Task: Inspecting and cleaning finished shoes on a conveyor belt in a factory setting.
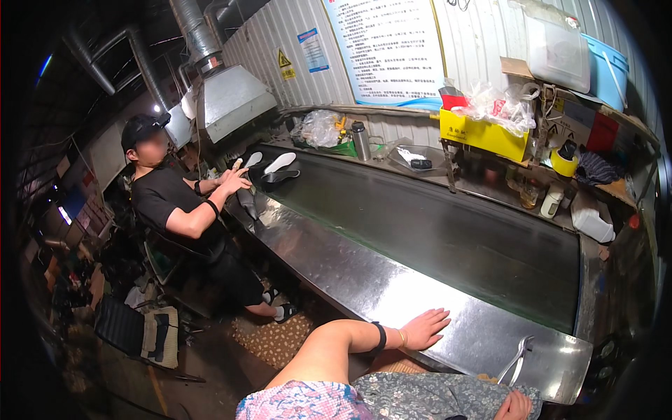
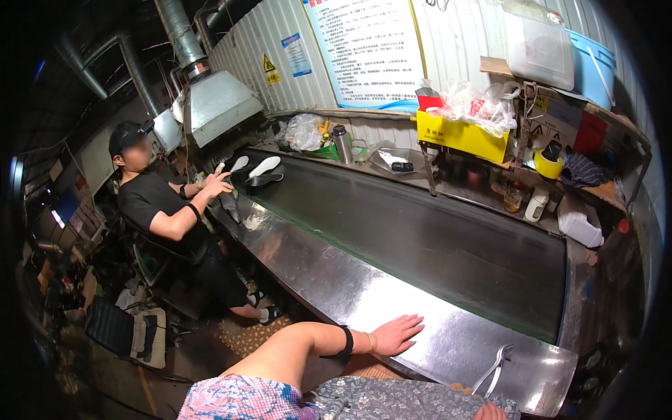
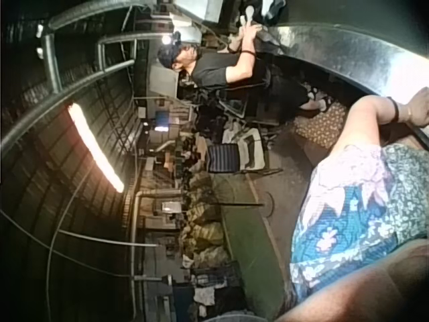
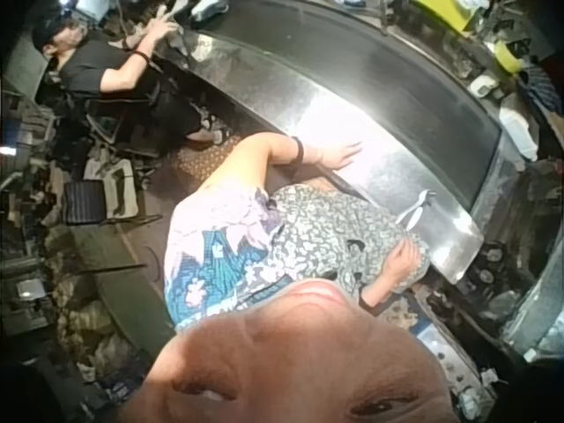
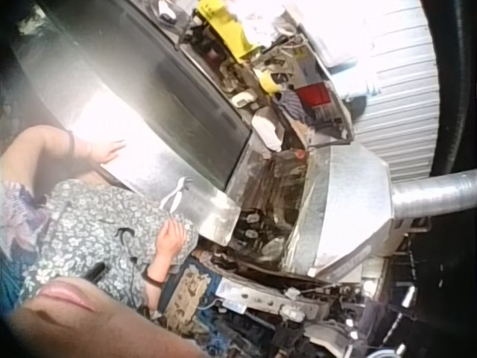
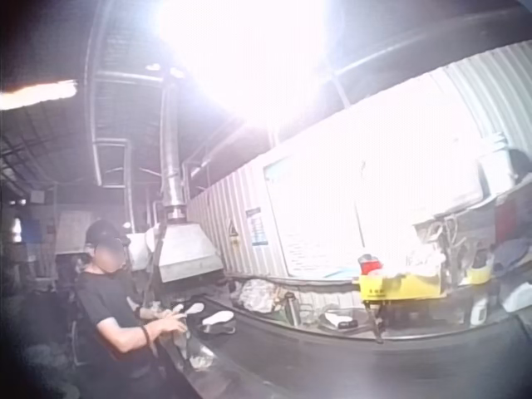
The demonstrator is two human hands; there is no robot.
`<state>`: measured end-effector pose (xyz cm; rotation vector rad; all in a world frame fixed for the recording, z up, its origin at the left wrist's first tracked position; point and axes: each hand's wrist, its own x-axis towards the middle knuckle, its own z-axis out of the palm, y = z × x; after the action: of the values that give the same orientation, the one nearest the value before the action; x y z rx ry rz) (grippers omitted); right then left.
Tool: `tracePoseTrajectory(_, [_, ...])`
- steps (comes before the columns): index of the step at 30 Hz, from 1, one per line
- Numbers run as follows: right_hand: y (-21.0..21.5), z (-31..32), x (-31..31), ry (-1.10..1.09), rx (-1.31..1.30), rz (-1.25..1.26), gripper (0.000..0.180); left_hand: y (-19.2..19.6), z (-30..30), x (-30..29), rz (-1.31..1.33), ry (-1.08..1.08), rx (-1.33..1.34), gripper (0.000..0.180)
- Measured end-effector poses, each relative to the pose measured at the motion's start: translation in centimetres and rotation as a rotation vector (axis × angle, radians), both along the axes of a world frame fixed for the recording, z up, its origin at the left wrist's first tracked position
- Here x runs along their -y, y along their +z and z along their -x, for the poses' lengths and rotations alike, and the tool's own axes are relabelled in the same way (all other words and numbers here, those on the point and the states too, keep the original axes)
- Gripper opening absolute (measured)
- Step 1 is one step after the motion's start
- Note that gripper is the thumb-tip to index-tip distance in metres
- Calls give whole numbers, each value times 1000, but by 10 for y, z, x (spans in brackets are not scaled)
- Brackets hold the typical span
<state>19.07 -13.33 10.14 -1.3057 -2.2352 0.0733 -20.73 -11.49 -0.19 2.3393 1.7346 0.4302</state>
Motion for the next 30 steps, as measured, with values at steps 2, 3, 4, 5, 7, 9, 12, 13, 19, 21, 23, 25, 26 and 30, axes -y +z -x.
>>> tracePoseTrajectory(2, [0,0,0,0,-3,-11,27,0,0,0,5,1,1,57])
tracePoseTrajectory(3, [0,0,-1,2,-6,-24,27,0,0,0,-2,4,-1,57])
tracePoseTrajectory(4, [1,1,-1,4,-7,-24,27,0,0,1,-8,7,-4,57])
tracePoseTrajectory(5, [2,3,-1,5,-9,-20,27,0,1,1,-8,10,-6,57])
tracePoseTrajectory(7, [4,4,-1,11,-10,-15,27,4,2,3,0,13,10,57])
tracePoseTrajectory(9, [6,6,-1,17,-6,-5,26,4,0,2,7,15,10,57])
tracePoseTrajectory(12, [-1,-3,1,11,39,-10,26,-2,-2,-2,-16,10,2,57])
tracePoseTrajectory(13, [-4,-4,2,18,30,-28,25,-3,-2,-1,-44,-4,-1,56])
tracePoseTrajectory(19, [-5,-6,3,50,0,-30,26,-4,-1,0,-11,9,-10,56])
tracePoseTrajectory(21, [2,-1,3,50,-6,-33,25,0,1,0,-15,7,-5,56])
tracePoseTrajectory(23, [6,1,5,51,-17,-35,25,1,0,0,11,13,11,57])
tracePoseTrajectory(25, [7,2,4,50,12,-45,24,0,0,1,12,13,6,57])
tracePoseTrajectory(26, [5,1,4,51,9,-46,24,0,1,1,13,16,2,57])
tracePoseTrajectory(30, [1,-5,4,46,12,-16,26,1,-2,0,24,13,6,57])
